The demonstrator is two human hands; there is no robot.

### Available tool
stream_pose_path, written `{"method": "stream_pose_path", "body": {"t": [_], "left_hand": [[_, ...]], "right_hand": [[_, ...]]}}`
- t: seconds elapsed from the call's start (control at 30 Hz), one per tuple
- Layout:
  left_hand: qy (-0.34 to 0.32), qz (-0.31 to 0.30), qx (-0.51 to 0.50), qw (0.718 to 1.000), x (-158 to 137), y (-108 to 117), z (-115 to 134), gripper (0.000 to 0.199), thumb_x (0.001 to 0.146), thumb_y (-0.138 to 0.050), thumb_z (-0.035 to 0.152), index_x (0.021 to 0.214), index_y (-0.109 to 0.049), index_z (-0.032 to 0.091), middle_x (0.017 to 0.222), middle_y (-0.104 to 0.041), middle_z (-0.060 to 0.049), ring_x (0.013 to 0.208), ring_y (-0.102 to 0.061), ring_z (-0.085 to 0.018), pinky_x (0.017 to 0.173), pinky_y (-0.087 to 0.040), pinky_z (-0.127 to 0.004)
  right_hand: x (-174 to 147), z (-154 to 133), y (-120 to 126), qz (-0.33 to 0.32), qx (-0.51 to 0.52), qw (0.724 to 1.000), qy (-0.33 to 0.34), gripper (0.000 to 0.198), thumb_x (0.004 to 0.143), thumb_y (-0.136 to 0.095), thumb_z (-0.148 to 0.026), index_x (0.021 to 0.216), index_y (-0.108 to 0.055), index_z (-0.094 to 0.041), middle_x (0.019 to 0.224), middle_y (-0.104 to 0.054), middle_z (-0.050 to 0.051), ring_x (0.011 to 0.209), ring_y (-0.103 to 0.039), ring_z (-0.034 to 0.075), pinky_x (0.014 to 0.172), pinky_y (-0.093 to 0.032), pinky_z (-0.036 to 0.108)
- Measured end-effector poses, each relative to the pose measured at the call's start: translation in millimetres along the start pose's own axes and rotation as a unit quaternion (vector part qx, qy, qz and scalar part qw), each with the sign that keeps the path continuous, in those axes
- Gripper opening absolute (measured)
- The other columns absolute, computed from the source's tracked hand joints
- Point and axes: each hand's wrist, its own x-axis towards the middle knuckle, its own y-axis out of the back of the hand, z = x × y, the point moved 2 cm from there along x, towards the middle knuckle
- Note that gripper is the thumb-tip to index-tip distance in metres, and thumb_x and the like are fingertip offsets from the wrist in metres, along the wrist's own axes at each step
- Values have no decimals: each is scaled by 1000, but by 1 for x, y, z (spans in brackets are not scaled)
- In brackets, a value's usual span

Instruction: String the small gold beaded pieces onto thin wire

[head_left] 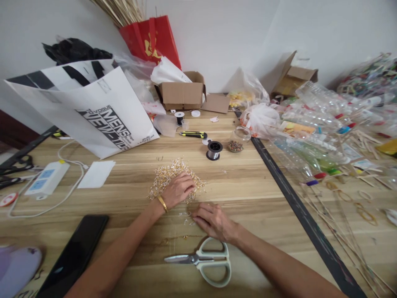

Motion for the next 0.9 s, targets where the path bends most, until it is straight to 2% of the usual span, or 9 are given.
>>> {"method": "stream_pose_path", "body": {"t": [0.17,0.33,0.63,0.9], "left_hand": [[12,42,-43,998,-5,5,-3,11,83,-53,13,77,-62,15,81,-64,-5,88,-53,-18,81,-45,-32],[5,51,-54,997,-8,5,-2,12,82,-53,10,75,-62,16,81,-64,-5,90,-53,-18,82,-45,-32],[15,78,-62,995,-12,2,-4,12,80,-53,9,76,-62,16,82,-65,-5,91,-55,-18,82,-46,-33],[30,108,-66,992,-13,-5,-8,9,83,-54,13,80,-61,16,80,-66,-4,85,-56,-16,78,-46,-30]], "right_hand": [[0,0,0,9,1,1000,-3,10,91,-47,-18,93,-57,-18,86,-63,6,75,-61,15,63,-47,25],[-2,2,-3,5,11,1000,-6,10,91,-48,-18,95,-57,-18,86,-63,7,78,-61,16,66,-48,26],[-2,1,-2,-6,2,1000,-11,12,91,-46,-18,95,-57,-17,87,-64,7,76,-60,16,61,-46,26],[-2,2,-3,-2,-2,1000,-11,11,92,-46,-18,94,-57,-17,84,-63,6,73,-60,15,60,-46,25]]}}
